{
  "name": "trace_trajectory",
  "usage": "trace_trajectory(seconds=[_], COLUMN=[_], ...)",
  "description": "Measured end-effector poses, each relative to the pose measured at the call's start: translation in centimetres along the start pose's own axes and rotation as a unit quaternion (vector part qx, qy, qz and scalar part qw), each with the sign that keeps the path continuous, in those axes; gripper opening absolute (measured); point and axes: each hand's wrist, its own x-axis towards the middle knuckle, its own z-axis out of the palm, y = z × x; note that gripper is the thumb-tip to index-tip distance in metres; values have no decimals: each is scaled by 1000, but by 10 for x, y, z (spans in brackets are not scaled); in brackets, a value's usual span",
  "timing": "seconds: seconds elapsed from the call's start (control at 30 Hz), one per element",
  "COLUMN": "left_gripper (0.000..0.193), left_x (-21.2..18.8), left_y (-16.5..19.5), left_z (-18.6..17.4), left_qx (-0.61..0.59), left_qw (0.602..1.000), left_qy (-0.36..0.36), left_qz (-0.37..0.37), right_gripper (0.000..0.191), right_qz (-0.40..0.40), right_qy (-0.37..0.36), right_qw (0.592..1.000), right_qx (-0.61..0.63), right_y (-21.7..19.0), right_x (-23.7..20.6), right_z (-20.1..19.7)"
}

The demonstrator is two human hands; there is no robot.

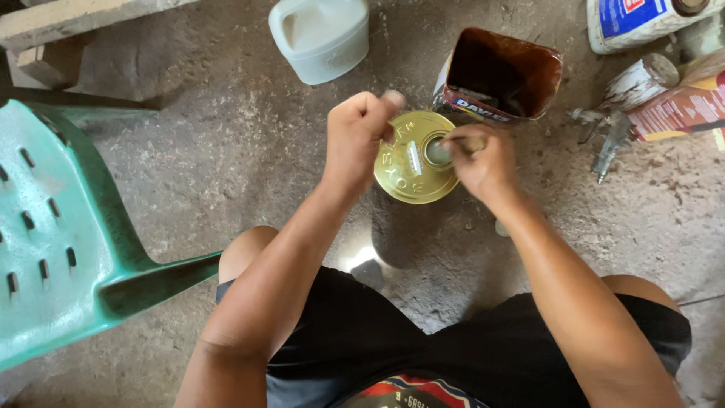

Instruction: The person sits on the floor, opens a small paint can, pours liquid from a white plastic jug into it, and presses the lid closed. They then carry the can and other paint cans to a corner shelf and stack them with the rest of the paint supply.

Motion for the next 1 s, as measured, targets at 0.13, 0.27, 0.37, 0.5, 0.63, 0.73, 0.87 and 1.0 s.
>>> trace_trajectory(seconds=[0.13,0.27,0.37,0.5,0.63,0.73,0.87,1.0], left_gripper=[32,38,32,28,30,35,44,55], left_x=[-42,-131,-184,-214,-232,-245,-251,-236], left_y=[32,79,101,110,98,84,87,102], left_z=[30,53,67,85,96,104,116,118], left_qx=[-40,-171,-197,-183,-157,-134,-105,-84], left_qw=[989,930,906,919,936,948,961,966], left_qy=[-58,-274,-323,-292,-250,-220,-185,-178], left_qz=[127,175,189,189,190,186,179,168], right_gripper=[4,5,10,9,6,7,2,9], right_qz=[44,-113,-85,42,-108,-78,14,18], right_qy=[-50,37,-5,-61,26,-16,-50,-33], right_qw=[996,986,994,997,985,994,997,999], right_qx=[66,-118,-73,27,-129,-78,-55,-15], right_y=[-6,-10,-6,1,4,6,13,16], right_x=[-1,-4,-5,-5,-7,-9,-10,-16], right_z=[-7,-10,-9,-6,-7,-6,-4,1])
